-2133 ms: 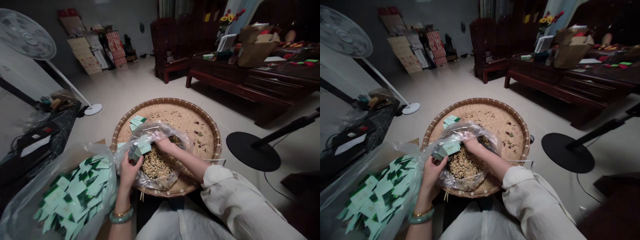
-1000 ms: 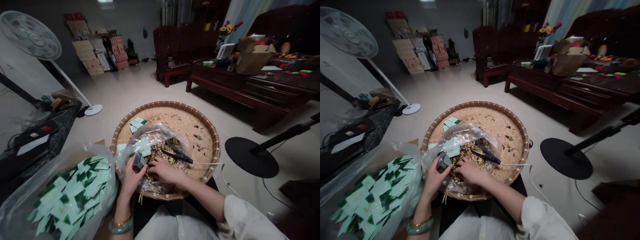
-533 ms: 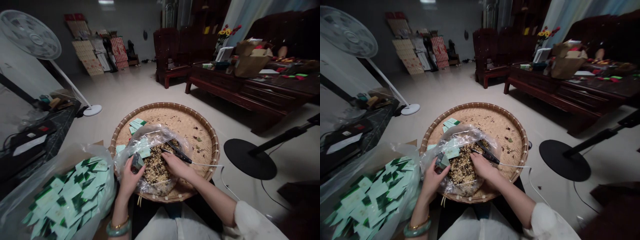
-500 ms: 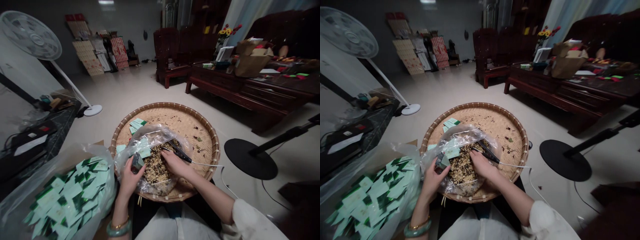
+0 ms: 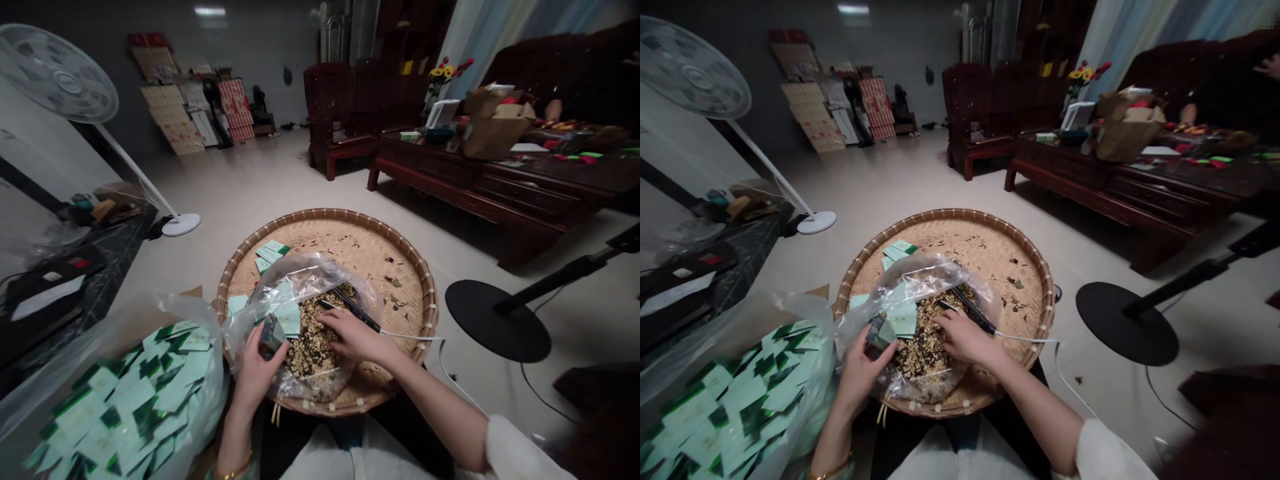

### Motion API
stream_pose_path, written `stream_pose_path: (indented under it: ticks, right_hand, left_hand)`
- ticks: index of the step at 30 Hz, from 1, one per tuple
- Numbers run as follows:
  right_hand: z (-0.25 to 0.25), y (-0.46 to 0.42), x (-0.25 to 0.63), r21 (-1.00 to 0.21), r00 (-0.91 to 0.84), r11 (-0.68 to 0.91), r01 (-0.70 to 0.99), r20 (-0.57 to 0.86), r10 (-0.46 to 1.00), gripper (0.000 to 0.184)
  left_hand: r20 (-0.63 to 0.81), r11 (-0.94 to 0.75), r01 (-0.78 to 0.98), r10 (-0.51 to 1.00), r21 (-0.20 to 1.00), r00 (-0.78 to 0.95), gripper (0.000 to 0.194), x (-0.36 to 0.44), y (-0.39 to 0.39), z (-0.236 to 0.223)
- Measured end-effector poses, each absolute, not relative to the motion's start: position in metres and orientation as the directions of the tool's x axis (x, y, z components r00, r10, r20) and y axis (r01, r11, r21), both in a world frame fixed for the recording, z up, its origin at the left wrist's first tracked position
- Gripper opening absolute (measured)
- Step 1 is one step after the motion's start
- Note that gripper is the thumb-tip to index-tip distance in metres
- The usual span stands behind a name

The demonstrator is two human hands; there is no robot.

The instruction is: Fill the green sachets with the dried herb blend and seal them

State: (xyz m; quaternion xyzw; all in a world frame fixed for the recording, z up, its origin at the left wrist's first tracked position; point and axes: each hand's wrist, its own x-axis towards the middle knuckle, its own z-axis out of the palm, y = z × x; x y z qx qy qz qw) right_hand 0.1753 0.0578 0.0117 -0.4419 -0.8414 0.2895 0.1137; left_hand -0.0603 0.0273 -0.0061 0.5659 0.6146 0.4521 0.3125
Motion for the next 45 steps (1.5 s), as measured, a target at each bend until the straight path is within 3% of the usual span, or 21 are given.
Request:
stream_pose_path:
  ticks: [4,9,13,16,18,21,23,28,32,34,38,43,45]
  right_hand:
    - [0.003,0.047,0.177,-0.58,-0.456,0.263,0.771,-0.214,0.864,0.073]
    - [-0.005,0.053,0.152,-0.694,-0.556,0.389,0.606,-0.02,0.831,0.054]
    - [-0.007,0.059,0.147,-0.667,-0.453,0.372,0.645,0.058,0.89,0.044]
    - [-0.002,0.054,0.147,-0.65,-0.46,0.346,0.677,-0.007,0.888,0.06]
    - [0.003,0.049,0.145,-0.635,-0.548,0.412,0.653,-0.02,0.837,0.067]
    - [0.006,0.044,0.144,-0.579,-0.626,0.514,0.633,0.007,0.779,0.035]
    - [0.004,0.045,0.149,-0.574,-0.585,0.493,0.654,0.028,0.81,0.022]
    - [-0.006,0.048,0.171,-0.641,-0.407,0.349,0.684,0.062,0.911,0.027]
    - [-0.015,0.04,0.173,-0.634,-0.348,0.271,0.725,0.004,0.938,0.039]
    - [-0.017,0.038,0.167,-0.668,-0.37,0.275,0.691,-0.001,0.929,0.036]
    - [-0.013,0.044,0.151,-0.748,-0.36,0.328,0.578,0.127,0.924,0.039]
    - [-0.001,0.044,0.135,-0.629,-0.51,0.43,0.647,0.062,0.858,0.051]
    - [0.003,0.04,0.134,-0.556,-0.567,0.477,0.681,0.014,0.824,0.041]
  left_hand:
    - [0.064,-0.011,0.387,0.99,0.922,-0.124,0.056,-0.056,0.028,-0.01]
    - [-0.052,0.066,0.251,0.997,0.966,-0.061,0.044,-0.042,0.043,-0.002]
    - [-0.009,0.049,0.214,0.983,0.976,-0.185,0.045,-0.041,0.061,0.002]
    - [-0.001,0.045,0.177,0.971,0.983,-0.238,0.053,-0.043,0.063,0.0]
    - [-0.009,0.046,0.155,0.973,0.987,-0.23,0.057,-0.045,0.057,-0.002]
    - [-0.022,0.06,0.178,0.978,0.982,-0.209,0.06,-0.048,0.042,-0.005]
    - [-0.034,0.079,0.217,0.978,0.973,-0.204,0.06,-0.049,0.032,-0.006]
    - [-0.029,0.073,0.228,0.981,0.971,-0.19,0.058,-0.048,0.021,-0.01]
    - [-0.015,0.06,0.237,0.982,0.97,-0.187,0.059,-0.049,0.021,-0.016]
    - [-0.024,0.065,0.229,0.983,0.971,-0.181,0.061,-0.049,0.02,-0.018]
    - [-0.05,0.085,0.202,0.984,0.976,-0.17,0.065,-0.051,0.017,-0.017]
    - [-0.033,0.067,0.192,0.984,0.979,-0.175,0.063,-0.05,0.015,-0.015]
    - [-0.031,0.067,0.197,0.984,0.978,-0.178,0.062,-0.051,0.015,-0.016]
